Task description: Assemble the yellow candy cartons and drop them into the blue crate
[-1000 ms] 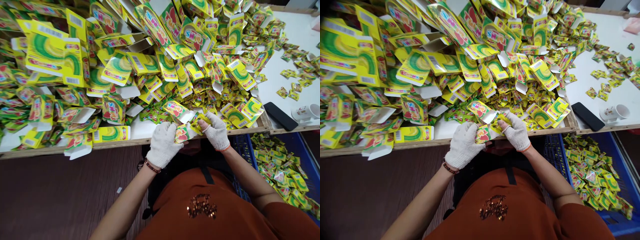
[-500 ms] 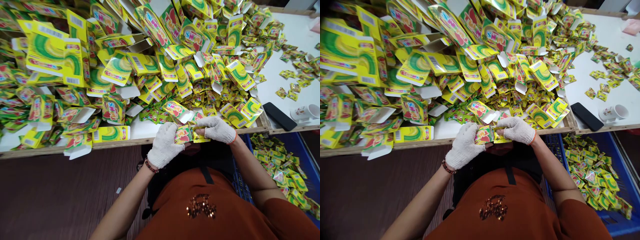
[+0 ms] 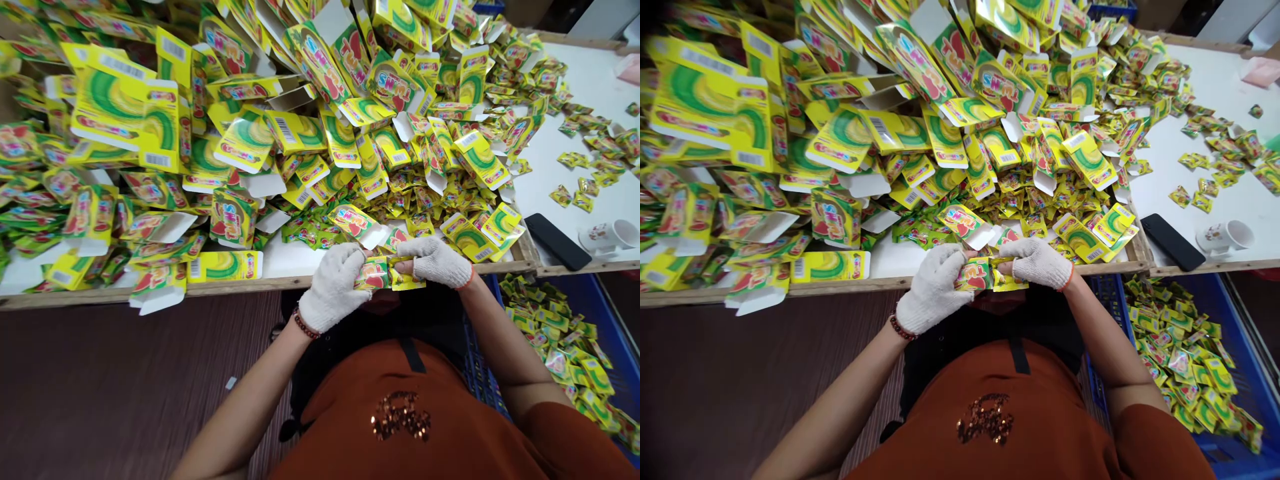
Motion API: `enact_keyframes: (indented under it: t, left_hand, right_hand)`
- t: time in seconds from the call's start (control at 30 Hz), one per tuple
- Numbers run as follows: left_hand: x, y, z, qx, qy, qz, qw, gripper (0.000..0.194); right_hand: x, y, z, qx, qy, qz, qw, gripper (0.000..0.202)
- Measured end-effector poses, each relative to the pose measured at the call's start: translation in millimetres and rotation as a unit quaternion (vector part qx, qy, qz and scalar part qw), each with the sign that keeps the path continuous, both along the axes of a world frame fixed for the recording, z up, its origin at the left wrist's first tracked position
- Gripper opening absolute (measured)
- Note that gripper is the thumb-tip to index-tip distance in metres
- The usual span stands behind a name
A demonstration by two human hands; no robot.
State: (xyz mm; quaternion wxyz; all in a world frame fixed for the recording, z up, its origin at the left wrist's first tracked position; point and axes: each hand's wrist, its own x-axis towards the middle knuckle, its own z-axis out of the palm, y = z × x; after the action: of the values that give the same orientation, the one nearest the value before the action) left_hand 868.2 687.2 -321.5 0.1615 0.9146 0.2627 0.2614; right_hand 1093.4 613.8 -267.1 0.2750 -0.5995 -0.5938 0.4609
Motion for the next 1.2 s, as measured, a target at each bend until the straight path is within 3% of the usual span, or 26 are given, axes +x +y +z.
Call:
enact_keyframes:
  t: [0.07,0.2,0.37,0.43,0.5,0.63,0.73,0.83,1.03,1.2]
  left_hand:
    - [-0.8,0.3,-0.6,0.036,0.0,-0.019,0.999,0.043]
    - [2.4,-2.7,-2.7,0.062,0.003,-0.018,0.998,0.039]
    - [9.0,-11.4,-9.0,0.032,-0.002,0.049,0.998,0.042]
    - [9.1,-12.8,-11.2,0.029,-0.004,0.069,0.997,0.046]
    - [8.2,-12.2,-12.2,0.047,-0.001,0.064,0.997,0.049]
    - [8.5,-10.4,-12.5,0.075,-0.001,0.031,0.997,0.051]
    - [10.0,-11.8,-12.2,0.056,-0.001,0.031,0.998,0.053]
    - [8.2,-12.2,-9.8,0.045,-0.003,0.039,0.998,0.055]
    - [5.7,-9.6,-4.8,0.041,0.009,0.089,0.995,0.061]
    - [19.2,-20.5,-5.8,0.016,-0.028,0.085,0.996,0.06]
  right_hand:
    - [1.5,2.2,2.3,-0.008,-0.021,0.012,1.0,0.022]
    - [-6.2,5.8,-2.1,0.09,-0.118,-0.004,0.989,0.015]
    - [-23.7,3.5,-11.7,0.168,-0.185,-0.072,0.966,0.017]
    - [-22.5,0.7,-9.0,0.15,-0.132,-0.062,0.978,0.022]
    - [-16.9,-1.9,-4.4,0.082,-0.045,-0.046,0.995,0.025]
    - [-10.6,-2.7,-2.8,-0.055,0.038,-0.115,0.991,0.016]
    - [-16.1,0.2,-6.5,-0.042,0.023,-0.149,0.988,0.013]
    - [-20.7,-0.3,-4.5,-0.064,0.082,-0.138,0.985,0.016]
    - [-31.5,-19.1,-2.0,-0.023,0.176,-0.221,0.959,0.056]
    - [-48.0,-23.4,-9.9,-0.07,0.175,-0.134,0.973,0.034]
